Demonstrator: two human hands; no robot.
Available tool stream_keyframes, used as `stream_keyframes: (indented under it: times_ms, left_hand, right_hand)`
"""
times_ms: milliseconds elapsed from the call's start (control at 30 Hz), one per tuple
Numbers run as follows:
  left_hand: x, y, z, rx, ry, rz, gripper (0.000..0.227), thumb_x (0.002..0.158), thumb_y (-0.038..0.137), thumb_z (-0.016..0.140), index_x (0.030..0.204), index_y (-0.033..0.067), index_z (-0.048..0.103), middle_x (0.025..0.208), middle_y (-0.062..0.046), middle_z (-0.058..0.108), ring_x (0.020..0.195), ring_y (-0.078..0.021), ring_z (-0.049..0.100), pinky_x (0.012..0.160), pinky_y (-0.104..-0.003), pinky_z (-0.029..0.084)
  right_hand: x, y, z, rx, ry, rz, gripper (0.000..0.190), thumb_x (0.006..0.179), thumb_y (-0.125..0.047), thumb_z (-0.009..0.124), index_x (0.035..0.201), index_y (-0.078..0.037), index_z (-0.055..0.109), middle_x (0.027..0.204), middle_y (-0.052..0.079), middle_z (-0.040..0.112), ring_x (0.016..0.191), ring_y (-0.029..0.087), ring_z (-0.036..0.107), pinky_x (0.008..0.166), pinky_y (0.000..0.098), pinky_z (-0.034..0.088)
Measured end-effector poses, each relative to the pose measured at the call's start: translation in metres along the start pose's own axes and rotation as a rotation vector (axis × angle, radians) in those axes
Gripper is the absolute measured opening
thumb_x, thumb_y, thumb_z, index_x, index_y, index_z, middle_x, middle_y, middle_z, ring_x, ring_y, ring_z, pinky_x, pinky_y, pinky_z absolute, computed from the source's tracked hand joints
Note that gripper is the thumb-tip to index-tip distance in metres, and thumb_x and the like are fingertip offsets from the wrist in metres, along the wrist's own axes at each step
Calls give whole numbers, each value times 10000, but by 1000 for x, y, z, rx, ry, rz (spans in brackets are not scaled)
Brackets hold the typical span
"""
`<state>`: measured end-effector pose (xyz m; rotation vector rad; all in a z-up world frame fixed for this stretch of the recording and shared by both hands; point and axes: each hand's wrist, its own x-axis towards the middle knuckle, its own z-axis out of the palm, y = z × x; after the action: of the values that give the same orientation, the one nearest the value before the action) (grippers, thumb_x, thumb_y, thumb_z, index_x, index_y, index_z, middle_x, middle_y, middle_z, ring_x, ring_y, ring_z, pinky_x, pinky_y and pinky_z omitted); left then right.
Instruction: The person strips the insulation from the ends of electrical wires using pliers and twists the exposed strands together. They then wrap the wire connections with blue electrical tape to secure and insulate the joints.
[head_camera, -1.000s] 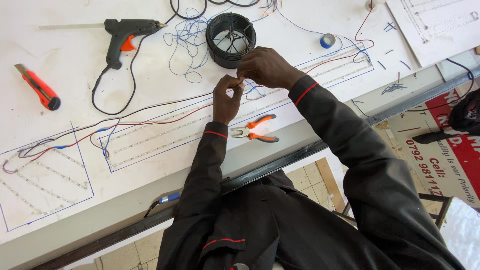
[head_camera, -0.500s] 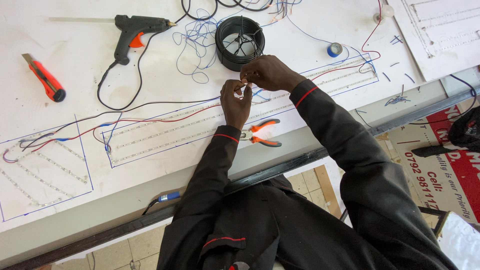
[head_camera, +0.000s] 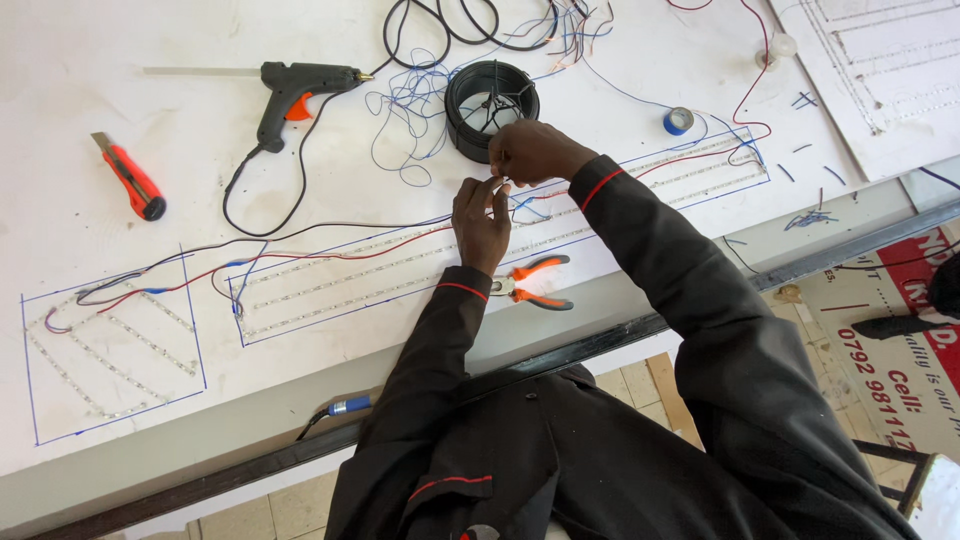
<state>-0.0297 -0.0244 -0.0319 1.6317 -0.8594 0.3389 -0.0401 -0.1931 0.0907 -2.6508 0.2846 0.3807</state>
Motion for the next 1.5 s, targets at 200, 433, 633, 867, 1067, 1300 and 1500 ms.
stream_keyframes:
  times_ms: [200,433,633,867,1067,1300,1500]
  left_hand:
    - [6,-12,-9,-234,-202,-161,118,1074,82,717,1123,144,805,846,-10,506,755,-215,646,798,-365,535]
    - [27,-9,-31,-501,-366,-336,135,1120,49,685,1177,71,805,864,-17,532,818,-110,539,824,-351,495]
    - [24,-14,-29,-578,-420,-407,157,1164,83,632,1189,90,787,885,5,527,853,-85,507,832,-339,485]
    - [18,-7,-23,-387,-294,-286,103,1141,53,649,1133,79,748,880,-35,537,837,-152,604,825,-366,541]
    - [8,-6,-13,-69,-198,-13,112,1126,131,595,1104,130,705,970,-30,552,883,-267,602,858,-438,483]
    - [3,-10,-6,-11,-162,119,183,1187,216,557,1189,140,724,940,-4,449,807,-280,567,759,-404,428]
    - [12,-11,-13,-434,-268,-329,153,1110,52,638,1124,103,782,891,-22,543,805,-138,585,810,-336,466]
  right_hand:
    - [-19,-4,7,-194,690,-327,69,1139,-72,663,1117,-52,725,846,74,618,627,312,702,528,445,538]
    - [-74,1,51,-93,891,-342,234,1142,-292,764,976,-129,788,882,26,628,762,237,664,554,365,522]
    - [-78,7,73,-217,815,-328,164,1040,-182,826,1187,-112,845,1156,91,612,1078,357,658,772,457,593]
    - [-53,8,59,-411,907,-481,189,1139,-235,724,981,-152,787,1105,51,642,1128,314,681,930,452,536]
    - [-37,11,41,-376,634,-318,156,1117,-163,710,961,-156,722,846,-4,659,809,277,662,802,469,506]
    - [-29,6,17,-296,447,-94,226,1127,-95,614,953,-159,743,558,-60,560,427,145,538,575,316,467]
    - [-77,-10,39,-146,838,-316,266,1166,-337,709,1020,-122,766,937,61,647,762,265,658,572,415,532]
